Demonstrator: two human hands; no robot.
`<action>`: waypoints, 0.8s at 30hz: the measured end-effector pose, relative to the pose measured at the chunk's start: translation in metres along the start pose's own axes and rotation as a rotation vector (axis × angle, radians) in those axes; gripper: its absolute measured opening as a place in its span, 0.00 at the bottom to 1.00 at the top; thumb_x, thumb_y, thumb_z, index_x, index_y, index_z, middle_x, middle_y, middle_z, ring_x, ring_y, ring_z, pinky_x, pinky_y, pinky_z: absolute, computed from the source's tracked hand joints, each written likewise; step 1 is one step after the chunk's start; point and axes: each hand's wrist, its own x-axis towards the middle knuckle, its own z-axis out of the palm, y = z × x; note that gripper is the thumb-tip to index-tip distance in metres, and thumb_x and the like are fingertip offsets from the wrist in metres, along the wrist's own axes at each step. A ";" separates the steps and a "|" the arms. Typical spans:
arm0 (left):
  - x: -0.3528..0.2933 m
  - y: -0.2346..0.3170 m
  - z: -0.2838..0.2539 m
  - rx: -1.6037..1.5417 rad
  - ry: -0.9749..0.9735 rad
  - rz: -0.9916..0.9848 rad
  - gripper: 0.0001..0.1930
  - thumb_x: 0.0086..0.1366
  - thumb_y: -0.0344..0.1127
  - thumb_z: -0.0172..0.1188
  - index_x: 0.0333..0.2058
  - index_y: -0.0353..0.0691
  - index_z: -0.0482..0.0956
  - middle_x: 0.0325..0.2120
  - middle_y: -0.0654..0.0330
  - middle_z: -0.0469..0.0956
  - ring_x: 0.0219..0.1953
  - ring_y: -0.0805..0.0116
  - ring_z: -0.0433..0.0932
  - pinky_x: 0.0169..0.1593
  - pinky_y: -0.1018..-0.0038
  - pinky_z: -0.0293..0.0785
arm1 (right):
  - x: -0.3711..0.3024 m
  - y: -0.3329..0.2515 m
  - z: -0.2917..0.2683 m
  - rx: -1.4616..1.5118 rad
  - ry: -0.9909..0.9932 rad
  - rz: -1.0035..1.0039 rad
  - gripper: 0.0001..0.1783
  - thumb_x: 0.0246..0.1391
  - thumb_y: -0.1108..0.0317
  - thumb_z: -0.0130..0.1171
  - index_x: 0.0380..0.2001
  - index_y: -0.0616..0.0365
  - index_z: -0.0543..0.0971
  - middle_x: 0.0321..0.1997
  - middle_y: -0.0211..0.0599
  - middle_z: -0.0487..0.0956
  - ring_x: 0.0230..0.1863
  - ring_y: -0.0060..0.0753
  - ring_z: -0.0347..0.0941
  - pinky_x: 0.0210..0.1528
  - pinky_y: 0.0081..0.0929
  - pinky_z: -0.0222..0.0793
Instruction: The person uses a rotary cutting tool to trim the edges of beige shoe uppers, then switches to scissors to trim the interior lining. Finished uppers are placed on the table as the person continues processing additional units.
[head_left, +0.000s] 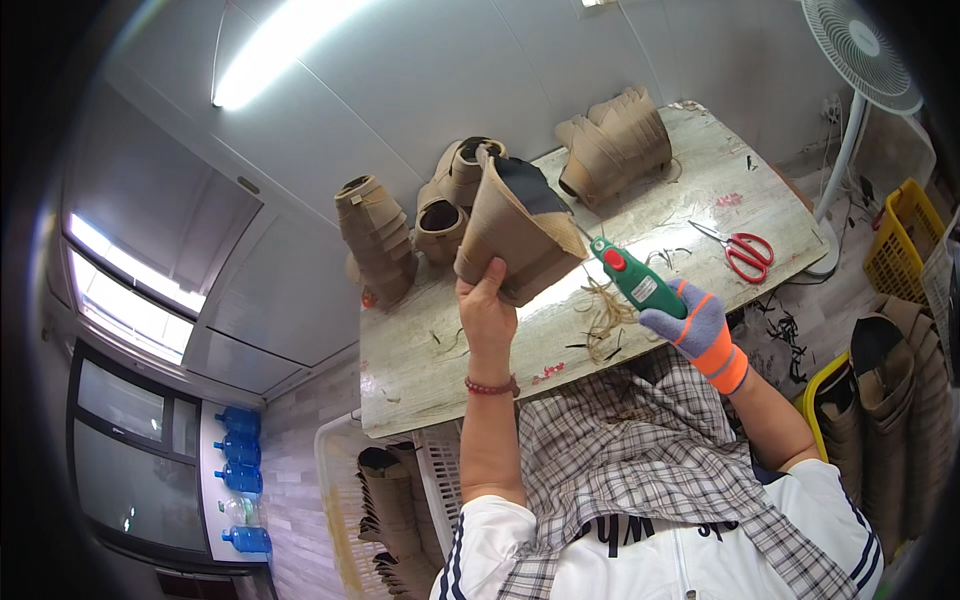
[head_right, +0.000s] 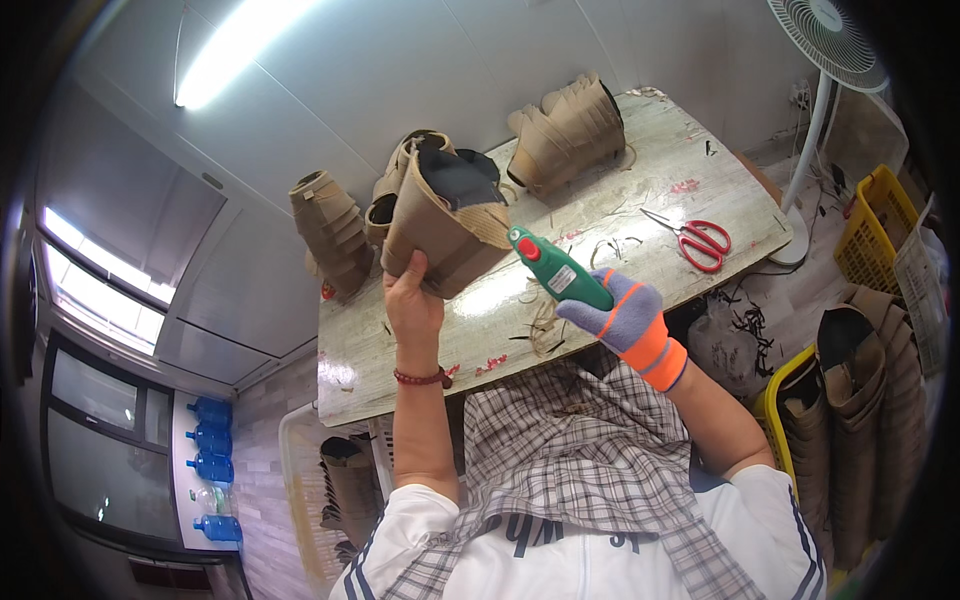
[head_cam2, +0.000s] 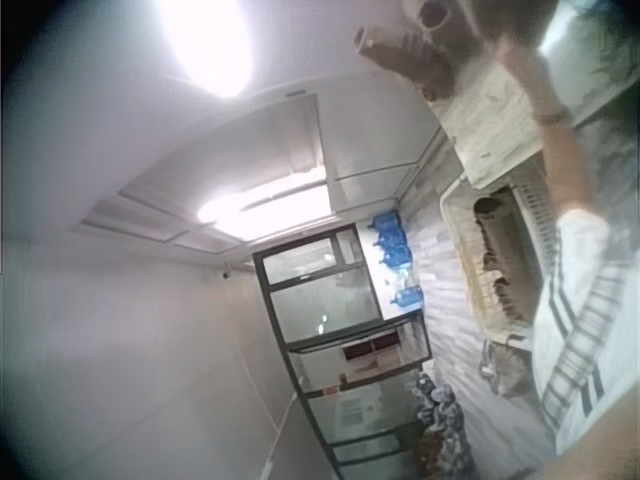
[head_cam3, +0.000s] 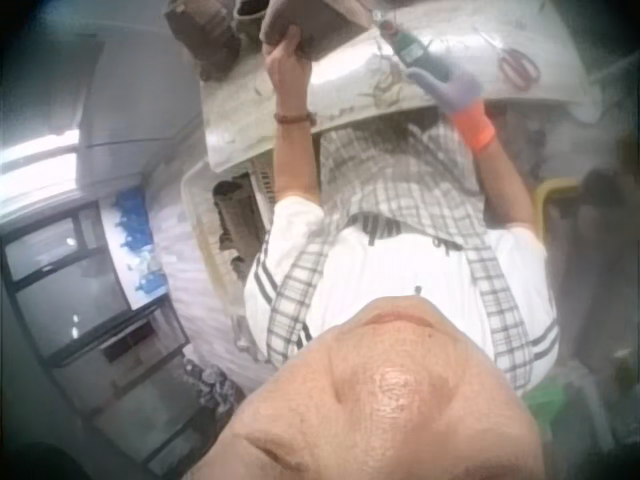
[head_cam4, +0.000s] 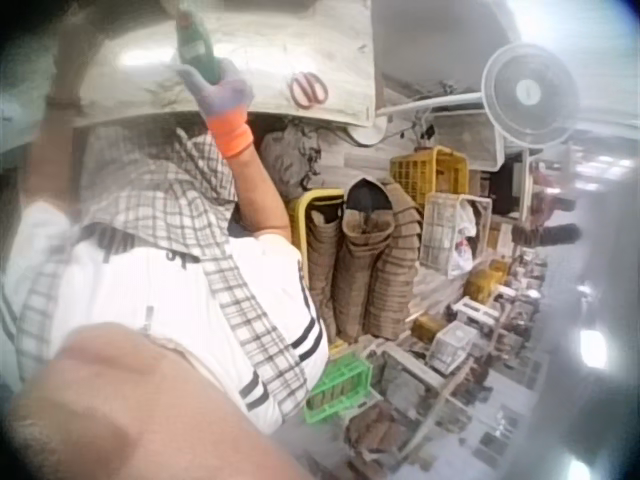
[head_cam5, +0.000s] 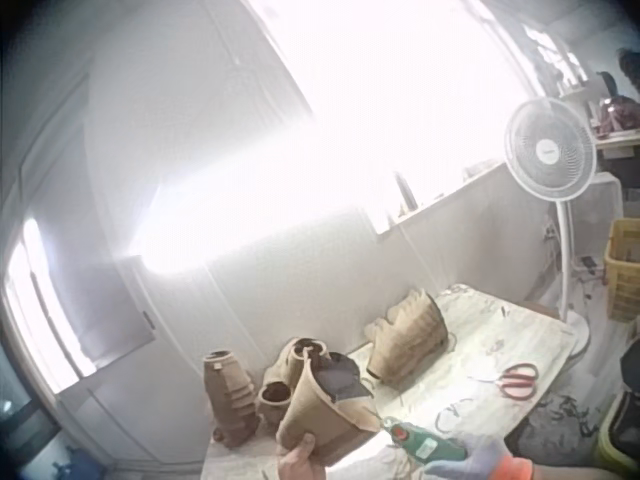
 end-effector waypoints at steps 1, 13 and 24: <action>-0.005 -0.002 0.000 -0.001 -0.006 -0.018 0.20 0.63 0.22 0.59 0.55 0.35 0.73 0.51 0.58 0.77 0.54 0.66 0.75 0.59 0.68 0.70 | -0.001 -0.002 0.001 -0.033 -0.007 0.007 0.28 0.44 0.51 0.74 0.40 0.62 0.80 0.26 0.33 0.81 0.27 0.17 0.74 0.31 0.21 0.71; -0.036 -0.023 0.009 0.535 -0.047 0.073 0.14 0.64 0.25 0.60 0.49 0.33 0.77 0.45 0.61 0.80 0.44 0.71 0.78 0.49 0.75 0.72 | -0.006 -0.015 0.003 0.029 -0.035 0.103 0.27 0.45 0.50 0.73 0.37 0.63 0.80 0.24 0.30 0.79 0.25 0.17 0.73 0.29 0.20 0.70; -0.054 -0.030 -0.001 1.148 -0.270 0.451 0.07 0.59 0.24 0.63 0.37 0.32 0.81 0.32 0.51 0.82 0.34 0.51 0.81 0.36 0.67 0.75 | 0.000 -0.032 -0.004 0.145 -0.078 0.138 0.20 0.53 0.56 0.67 0.33 0.64 0.77 0.22 0.26 0.73 0.22 0.16 0.69 0.25 0.19 0.67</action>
